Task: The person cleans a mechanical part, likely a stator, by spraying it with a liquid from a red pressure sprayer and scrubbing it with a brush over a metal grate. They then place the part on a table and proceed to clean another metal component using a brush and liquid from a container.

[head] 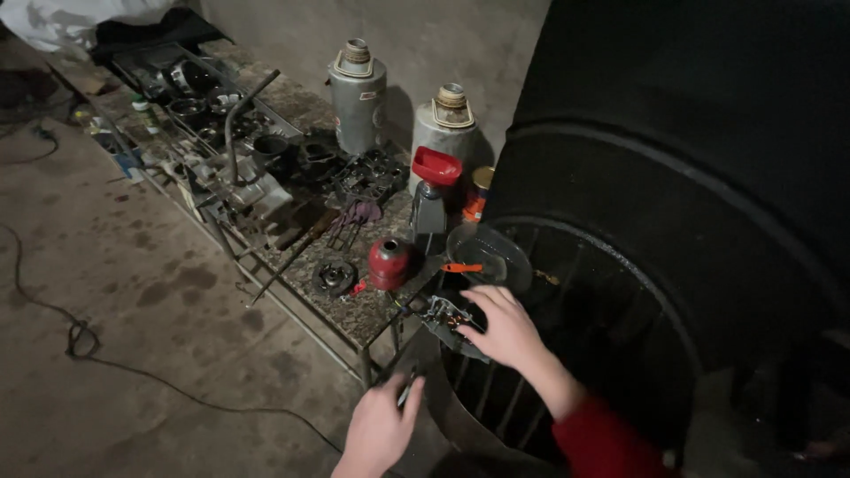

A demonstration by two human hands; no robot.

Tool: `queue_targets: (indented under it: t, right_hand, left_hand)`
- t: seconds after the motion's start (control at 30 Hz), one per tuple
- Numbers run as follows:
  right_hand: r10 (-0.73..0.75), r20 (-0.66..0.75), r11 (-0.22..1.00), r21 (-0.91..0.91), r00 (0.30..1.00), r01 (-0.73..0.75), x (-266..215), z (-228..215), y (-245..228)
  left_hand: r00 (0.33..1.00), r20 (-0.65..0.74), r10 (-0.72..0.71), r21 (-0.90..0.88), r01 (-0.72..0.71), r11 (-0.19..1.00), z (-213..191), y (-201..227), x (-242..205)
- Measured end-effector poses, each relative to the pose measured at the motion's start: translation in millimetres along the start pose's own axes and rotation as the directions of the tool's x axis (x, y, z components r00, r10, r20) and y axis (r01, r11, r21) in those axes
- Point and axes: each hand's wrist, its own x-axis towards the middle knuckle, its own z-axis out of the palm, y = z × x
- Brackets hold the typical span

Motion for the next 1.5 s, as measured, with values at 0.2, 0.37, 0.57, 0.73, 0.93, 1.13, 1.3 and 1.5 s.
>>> queue_targets:
  t: [0.2,0.37,0.57,0.73,0.93,1.13,1.3,1.5]
  right_hand:
    - [0.106,0.377,0.984,-0.170,0.920,-0.044,50.3,24.4,13.1]
    - [-0.137,0.091,0.983,-0.111,0.986,0.147,29.2,41.3,47.7]
    - [-0.076,-0.132,0.997,-0.021,0.988,0.074,9.3,21.9,51.5]
    - [-0.168,-0.285,0.986,-0.039,0.944,0.164,3.8,6.8,43.9]
    - [-0.425,-0.318,0.904,-0.204,0.848,0.376,12.0,-20.8,41.1]
    - [-0.503,-0.347,0.862,-0.272,0.791,0.428,19.6,-44.2,43.0]
    - [-0.524,-0.340,0.849,-0.285,0.781,0.446,22.1,-57.7,50.8]
    - [-0.510,-0.351,0.856,-0.290,0.785,0.427,17.8,-69.5,49.3]
  left_hand:
    - [0.997,-0.078,0.011,0.042,-0.008,0.999,23.0,25.6,30.5]
    - [0.985,-0.173,0.028,-0.003,-0.029,1.000,17.6,47.8,36.1]
    - [0.984,-0.164,0.072,0.090,-0.058,0.994,25.8,68.4,36.2]
    - [0.991,-0.088,0.101,0.140,-0.088,0.986,40.7,63.9,38.2]
    - [0.967,-0.052,0.251,0.065,-0.248,0.967,44.0,74.4,37.1]
    - [0.970,-0.013,0.243,0.091,-0.241,0.966,44.6,93.1,40.1]
    - [0.963,-0.139,0.233,0.020,-0.232,0.972,36.6,114.7,44.9]
    - [0.956,-0.082,0.280,0.040,-0.278,0.960,45.4,111.1,49.5]
